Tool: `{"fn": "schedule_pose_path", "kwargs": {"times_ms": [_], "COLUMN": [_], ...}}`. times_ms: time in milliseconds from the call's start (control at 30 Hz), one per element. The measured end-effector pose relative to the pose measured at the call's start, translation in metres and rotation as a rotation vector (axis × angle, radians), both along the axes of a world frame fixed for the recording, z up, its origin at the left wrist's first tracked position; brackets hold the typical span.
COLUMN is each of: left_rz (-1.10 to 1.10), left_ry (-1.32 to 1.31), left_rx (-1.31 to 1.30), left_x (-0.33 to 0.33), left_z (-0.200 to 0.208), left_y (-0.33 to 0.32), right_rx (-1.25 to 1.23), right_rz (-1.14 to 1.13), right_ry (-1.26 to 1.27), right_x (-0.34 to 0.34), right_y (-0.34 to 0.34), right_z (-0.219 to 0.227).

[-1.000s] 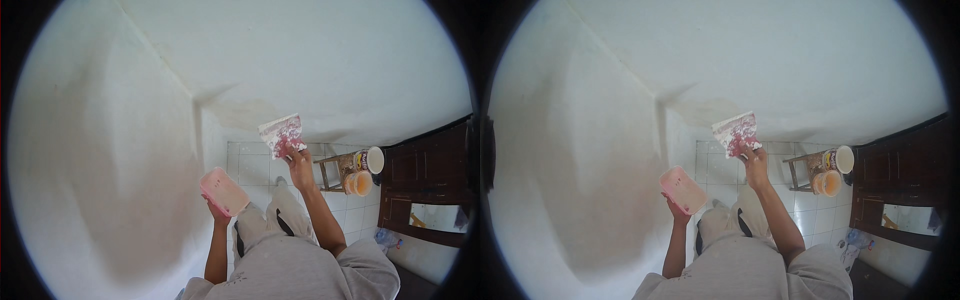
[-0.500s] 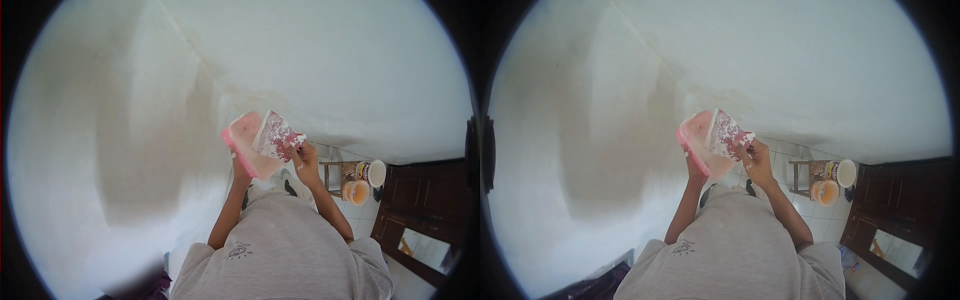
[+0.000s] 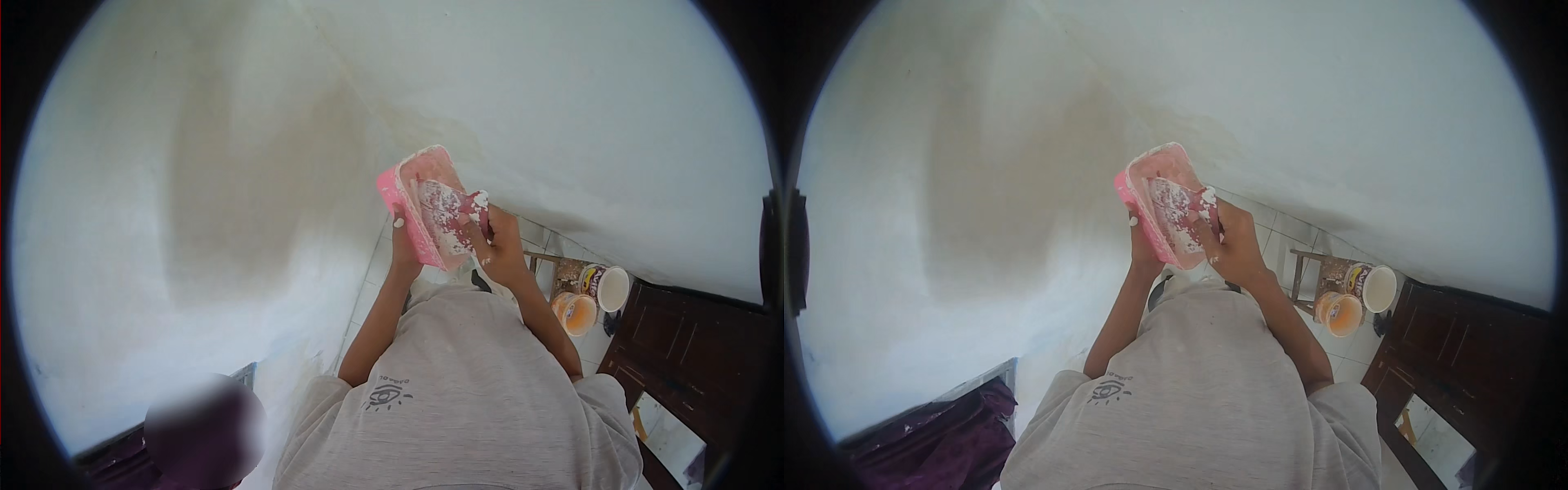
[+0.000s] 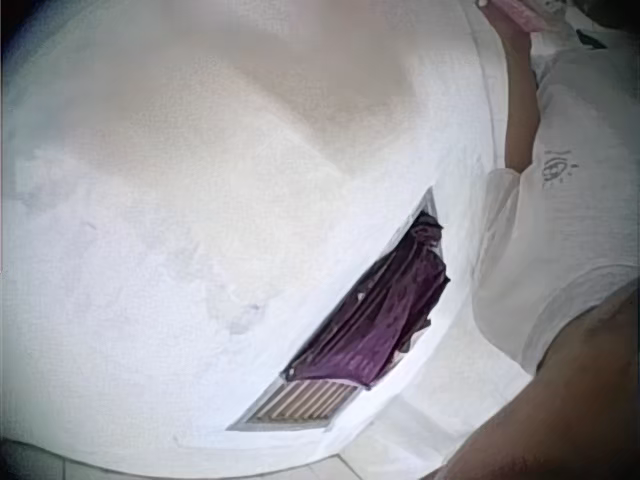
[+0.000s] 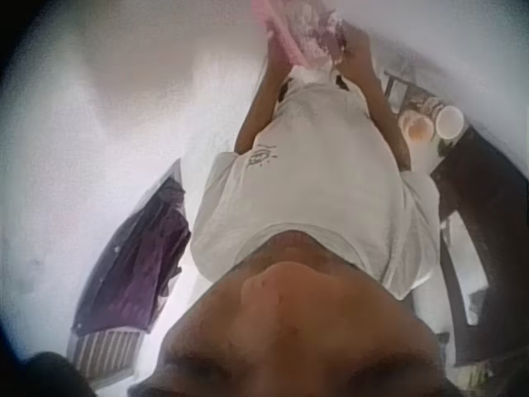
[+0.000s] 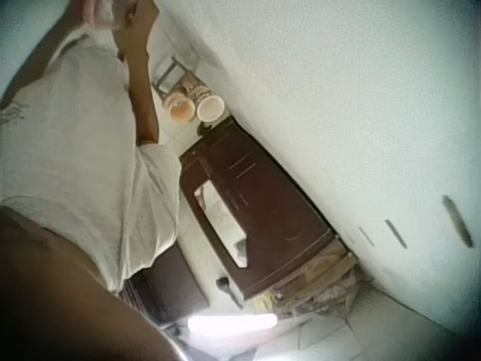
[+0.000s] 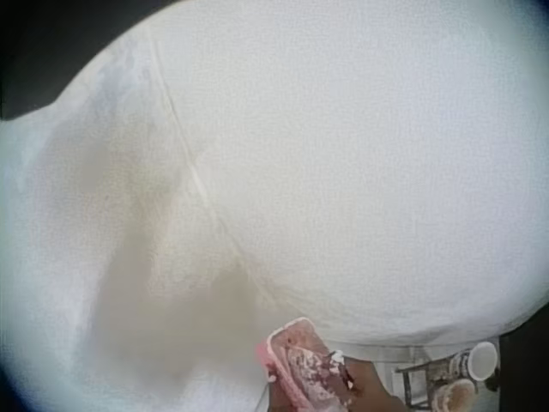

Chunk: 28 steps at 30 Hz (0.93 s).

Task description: The person applies wall putty to a corner using a scraper tool.

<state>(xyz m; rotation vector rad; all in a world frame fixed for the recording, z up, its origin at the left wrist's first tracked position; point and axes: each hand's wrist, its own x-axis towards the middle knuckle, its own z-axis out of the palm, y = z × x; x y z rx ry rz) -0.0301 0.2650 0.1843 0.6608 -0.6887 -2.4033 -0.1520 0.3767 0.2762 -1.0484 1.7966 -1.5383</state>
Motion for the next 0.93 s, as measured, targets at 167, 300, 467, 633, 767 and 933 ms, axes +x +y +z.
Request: {"fn": "schedule_pose_path", "kwargs": {"times_ms": [167, 300, 467, 633, 767, 933], "left_rz": [0.008, 0.025, 0.018, 0.111, 0.184, 0.149], "left_ry": [-0.028, -0.116, -0.223, -0.289, -0.217, -0.268], "left_rx": [-0.049, -0.057, -0.142, -0.203, 0.018, -0.069], "left_x": [-0.009, -0.011, -0.002, -0.005, -0.015, -0.013], "left_z": [-0.006, -0.013, -0.007, -0.012, -0.014, -0.014], "left_y": [0.003, 0.007, 0.012, 0.013, 0.01, 0.016], "right_rx": [0.077, -0.008, -0.026, -0.026, 0.023, -0.012], "right_rz": [0.073, 0.08, 0.09, 0.098, 0.194, 0.096], "right_ry": [0.027, -0.04, -0.081, 0.003, 0.065, -0.022], "right_x": [-0.009, -0.01, -0.01, -0.014, -0.023, -0.018], "right_y": [-0.001, -0.002, -0.002, -0.001, -0.003, -0.005], "right_z": [0.003, -0.002, 0.003, 0.006, 0.01, -0.003]}}
